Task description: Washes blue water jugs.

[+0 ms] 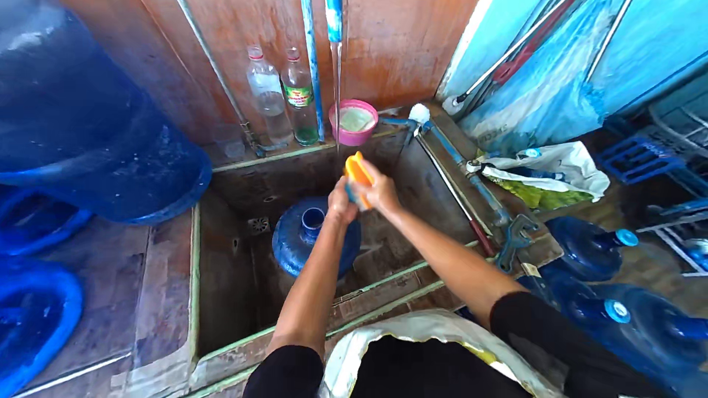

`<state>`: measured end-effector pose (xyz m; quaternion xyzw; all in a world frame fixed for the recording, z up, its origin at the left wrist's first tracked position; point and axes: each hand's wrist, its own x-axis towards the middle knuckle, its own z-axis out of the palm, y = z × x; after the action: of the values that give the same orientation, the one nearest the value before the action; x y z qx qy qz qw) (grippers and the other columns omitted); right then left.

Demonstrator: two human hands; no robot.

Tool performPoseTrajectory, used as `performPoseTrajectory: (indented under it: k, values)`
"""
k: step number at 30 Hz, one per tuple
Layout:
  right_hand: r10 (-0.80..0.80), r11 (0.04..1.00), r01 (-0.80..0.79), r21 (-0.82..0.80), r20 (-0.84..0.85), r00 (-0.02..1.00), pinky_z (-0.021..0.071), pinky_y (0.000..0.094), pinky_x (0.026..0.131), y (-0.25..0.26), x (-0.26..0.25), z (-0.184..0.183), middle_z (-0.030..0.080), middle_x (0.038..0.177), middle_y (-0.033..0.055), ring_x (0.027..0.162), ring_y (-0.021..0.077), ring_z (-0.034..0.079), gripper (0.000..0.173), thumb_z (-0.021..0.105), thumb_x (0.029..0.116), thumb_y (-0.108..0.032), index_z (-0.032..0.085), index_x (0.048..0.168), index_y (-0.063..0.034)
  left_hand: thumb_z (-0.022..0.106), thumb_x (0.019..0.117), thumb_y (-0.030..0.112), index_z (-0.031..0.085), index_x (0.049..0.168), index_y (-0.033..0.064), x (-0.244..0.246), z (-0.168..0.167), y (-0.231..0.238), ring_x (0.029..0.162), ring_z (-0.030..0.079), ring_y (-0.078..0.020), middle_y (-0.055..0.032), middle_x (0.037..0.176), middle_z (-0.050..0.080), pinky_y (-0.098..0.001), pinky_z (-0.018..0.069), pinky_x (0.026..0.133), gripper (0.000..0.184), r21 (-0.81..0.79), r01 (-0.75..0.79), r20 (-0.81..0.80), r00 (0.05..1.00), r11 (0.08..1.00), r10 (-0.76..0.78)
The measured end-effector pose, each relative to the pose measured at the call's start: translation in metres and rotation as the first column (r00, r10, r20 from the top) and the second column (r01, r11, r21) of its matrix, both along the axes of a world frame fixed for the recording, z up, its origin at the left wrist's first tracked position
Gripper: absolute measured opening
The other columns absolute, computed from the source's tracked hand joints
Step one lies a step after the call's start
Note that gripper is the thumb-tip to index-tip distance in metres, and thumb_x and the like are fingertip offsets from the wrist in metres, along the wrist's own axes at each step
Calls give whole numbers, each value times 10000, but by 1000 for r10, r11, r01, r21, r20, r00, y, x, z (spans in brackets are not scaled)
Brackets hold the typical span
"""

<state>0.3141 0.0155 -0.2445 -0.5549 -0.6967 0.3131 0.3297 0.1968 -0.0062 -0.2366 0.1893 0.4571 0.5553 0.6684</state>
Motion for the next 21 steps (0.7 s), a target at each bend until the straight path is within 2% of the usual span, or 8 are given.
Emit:
performPoseTrajectory:
  k: [2, 4, 6, 8, 11, 12, 16, 21]
  values:
    - [-99, 993, 98, -72, -10, 995, 491, 628, 1024, 27, 0, 9, 646, 1333, 253, 1200, 421, 646, 676, 718, 963, -259, 441, 1566, -132, 248, 1133, 366, 495, 1369, 36, 2, 0, 10, 1024, 605, -158, -107, 1210, 604, -358, 523, 918, 475, 36, 69, -18, 998, 997, -68]
    - [-63, 998, 63, 4, -58, 996, 550, 589, 965, 13, -16, 16, 669, 1292, 232, 1121, 376, 688, 712, 740, 946, -225, 418, 1575, -134, 244, 1125, 431, 529, 1312, 62, -13, 6, 34, 920, 633, -142, -80, 1096, 642, -344, 553, 814, 502, 16, 12, 36, 999, 1000, -13]
    - [3, 1000, -4, -16, -109, 994, 539, 561, 981, -5, -34, 26, 667, 1299, 239, 1117, 367, 691, 731, 768, 925, -165, 428, 1570, -111, 206, 1111, 494, 552, 1261, 79, -30, 0, 59, 856, 687, -141, -68, 1016, 697, -326, 580, 741, 560, 13, -18, 109, 994, 1000, 16]
    - [8, 1000, -9, -14, -63, 998, 541, 578, 981, 27, -32, 14, 671, 1295, 234, 1131, 373, 688, 704, 758, 936, -223, 448, 1558, -118, 228, 1112, 460, 555, 1254, 124, -30, -9, 72, 833, 648, -117, -33, 998, 662, -315, 560, 725, 490, 47, 12, 44, 999, 999, -14]
    - [-123, 986, 125, -114, 24, 992, 486, 625, 1031, 92, -27, 20, 649, 1331, 244, 1212, 416, 639, 677, 724, 961, -289, 449, 1562, -143, 269, 1132, 384, 480, 1400, 97, -21, -8, 82, 1024, 618, -173, -88, 1214, 611, -377, 543, 883, 446, 49, 109, -1, 994, 993, -110]
    - [-147, 981, 148, -127, 18, 989, 489, 629, 1024, 94, -31, 20, 647, 1332, 244, 1207, 419, 639, 680, 722, 961, -279, 442, 1566, -148, 265, 1134, 377, 485, 1391, 97, -22, -9, 83, 1012, 617, -162, -82, 1200, 612, -364, 541, 877, 440, 42, 100, 3, 995, 994, -100]
    - [-18, 998, 12, -65, -94, 995, 513, 565, 1025, 48, -58, 19, 611, 1393, 235, 1205, 370, 648, 697, 745, 944, -188, 436, 1562, -94, 165, 1123, 445, 549, 1186, 142, -37, -5, 93, 756, 632, -70, 5, 893, 639, -262, 551, 665, 493, 17, -83, 149, 986, 996, 79]
    - [-111, 975, 118, -188, 46, 993, 477, 622, 1036, 117, -40, 16, 655, 1320, 233, 1220, 410, 630, 632, 722, 957, -271, 493, 1532, -138, 264, 1127, 351, 488, 1342, 79, -22, -21, 102, 988, 631, -194, -101, 1133, 619, -401, 550, 859, 413, -19, -2, 158, 987, 1000, 5]
